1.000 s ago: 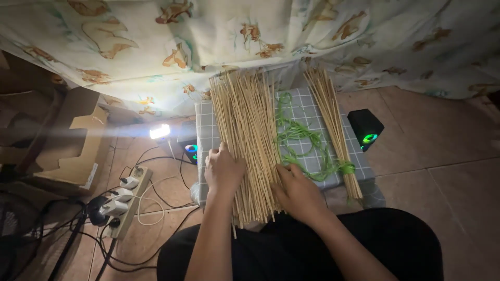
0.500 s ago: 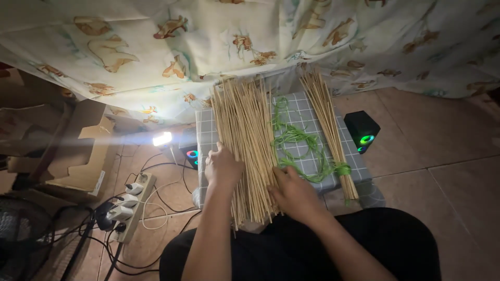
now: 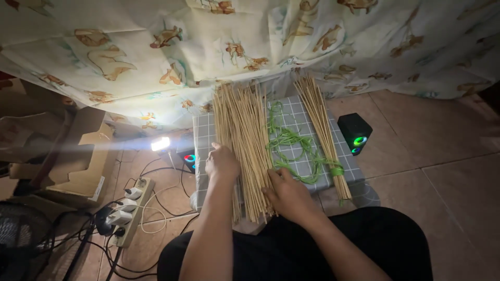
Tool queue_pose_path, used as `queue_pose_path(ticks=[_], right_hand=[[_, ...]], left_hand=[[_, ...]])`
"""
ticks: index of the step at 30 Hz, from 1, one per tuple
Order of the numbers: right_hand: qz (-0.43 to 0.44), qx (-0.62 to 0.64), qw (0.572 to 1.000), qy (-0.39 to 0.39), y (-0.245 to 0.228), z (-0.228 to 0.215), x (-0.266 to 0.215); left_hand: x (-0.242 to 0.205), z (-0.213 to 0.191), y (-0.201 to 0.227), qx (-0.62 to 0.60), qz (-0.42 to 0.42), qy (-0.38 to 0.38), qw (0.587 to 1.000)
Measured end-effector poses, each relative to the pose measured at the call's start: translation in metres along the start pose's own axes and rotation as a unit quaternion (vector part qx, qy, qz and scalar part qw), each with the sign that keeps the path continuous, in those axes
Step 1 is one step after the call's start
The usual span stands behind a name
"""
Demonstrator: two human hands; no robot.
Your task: A person sitting on the floor efficiently gathers wooden sticks into bundles and ties them with green plastic strips.
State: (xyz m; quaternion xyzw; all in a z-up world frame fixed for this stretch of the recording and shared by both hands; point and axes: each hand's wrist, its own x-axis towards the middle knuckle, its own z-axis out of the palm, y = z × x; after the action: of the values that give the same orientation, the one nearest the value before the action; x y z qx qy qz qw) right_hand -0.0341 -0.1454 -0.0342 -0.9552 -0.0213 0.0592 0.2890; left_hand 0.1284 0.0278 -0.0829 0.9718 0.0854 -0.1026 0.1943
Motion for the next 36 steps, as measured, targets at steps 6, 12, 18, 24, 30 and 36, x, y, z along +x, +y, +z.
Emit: queue_pose_path(ticks=[6,12,18,24,30,36], right_hand=[[-0.005,-0.003,1.0,0.007,0.001,0.0,0.0],[-0.006,-0.012,1.0,0.006,0.003,0.004,0.0],[-0.004,0.003,1.0,0.013,0.0,0.001,0.001],[-0.095,-0.075,0.98,0.158,-0.002,0.007,0.004],[-0.239,-0.097,0.959,0.122,-0.014,0.029,0.01],[-0.202,-0.095,0.973,0.058,-0.012,0.04,0.014]], left_hand=[[-0.02,-0.024,0.007,-0.044,-0.018,0.006,0.999],[-0.014,-0.033,-0.004,-0.129,-0.024,-0.013,0.991],[0.01,-0.011,-0.023,-0.291,-0.06,-0.04,0.954],[-0.048,-0.054,-0.004,-0.474,-0.114,-0.07,0.87],[-0.057,-0.059,-0.006,-0.485,-0.086,-0.088,0.866],[-0.037,-0.026,-0.015,-0.306,-0.005,-0.039,0.951]])
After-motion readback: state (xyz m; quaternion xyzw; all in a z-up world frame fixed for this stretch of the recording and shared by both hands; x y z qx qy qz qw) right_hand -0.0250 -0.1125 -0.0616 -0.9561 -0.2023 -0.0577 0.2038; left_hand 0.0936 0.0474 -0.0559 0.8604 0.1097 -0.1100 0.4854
